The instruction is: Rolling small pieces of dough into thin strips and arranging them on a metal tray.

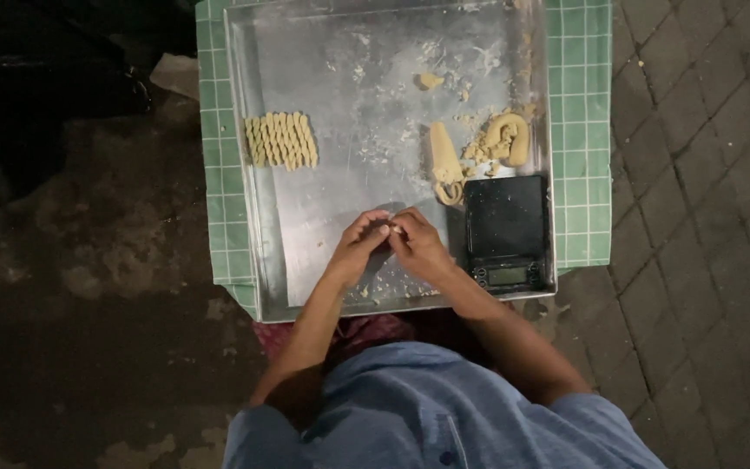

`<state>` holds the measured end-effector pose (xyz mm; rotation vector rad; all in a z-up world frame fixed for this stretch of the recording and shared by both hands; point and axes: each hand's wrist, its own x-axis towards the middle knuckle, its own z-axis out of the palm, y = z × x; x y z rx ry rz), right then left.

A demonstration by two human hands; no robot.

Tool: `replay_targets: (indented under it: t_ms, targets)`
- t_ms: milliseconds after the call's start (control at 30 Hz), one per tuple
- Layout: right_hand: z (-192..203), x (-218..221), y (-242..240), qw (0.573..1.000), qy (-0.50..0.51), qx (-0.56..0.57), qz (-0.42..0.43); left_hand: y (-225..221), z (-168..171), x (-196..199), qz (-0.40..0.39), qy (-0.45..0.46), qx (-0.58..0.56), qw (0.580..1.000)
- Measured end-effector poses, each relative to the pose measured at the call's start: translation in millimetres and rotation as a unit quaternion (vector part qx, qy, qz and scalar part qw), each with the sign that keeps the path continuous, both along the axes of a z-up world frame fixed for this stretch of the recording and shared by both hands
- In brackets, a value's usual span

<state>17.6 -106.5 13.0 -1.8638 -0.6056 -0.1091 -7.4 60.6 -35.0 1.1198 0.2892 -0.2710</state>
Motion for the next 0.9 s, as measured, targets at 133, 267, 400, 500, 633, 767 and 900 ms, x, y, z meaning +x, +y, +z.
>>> replay_targets:
  t_ms: [133, 267, 400, 500, 633, 767, 900]
  targets:
    - [6.3, -2.7, 4.3, 1.0, -0.007, 0.004, -0.012, -1.4, -6.0, 3.0, 0.001, 0.017, -0.025, 1.0]
    - [5.2, 4.3, 2.1, 0.999, -0.024, 0.036, 0.014, -2.1, -4.5, 1.9, 0.027, 0.003, -0.037, 0.999]
    - [-3.1, 5.0, 0.1, 0.996, -0.009, 0.076, 0.047, -1.3, -9.8, 1.8, 0.055, 0.029, -0.106, 0.992]
    - [-1.0, 3.5, -1.8, 0.995, 0.029, 0.067, 0.062, 0.5, -13.4, 3.9, 0.023, 0.0, -0.067, 0.997]
    - [-5.7, 4.1, -1.4, 0.998, 0.033, 0.04, 0.03, 3.0, -13.0, 3.3, -0.013, -0.003, 0.014, 1.0]
    - [5.3, 1.7, 1.5, 1.0, 0.02, 0.016, 0.001, 1.9, 2.6, 1.3, -0.035, 0.01, 0.041, 0.999]
    - [-3.7, -1.5, 2.9, 0.999, -0.005, 0.032, -0.01, 0.6, 20.3, -1.5, -0.02, 0.005, 0.07, 0.997]
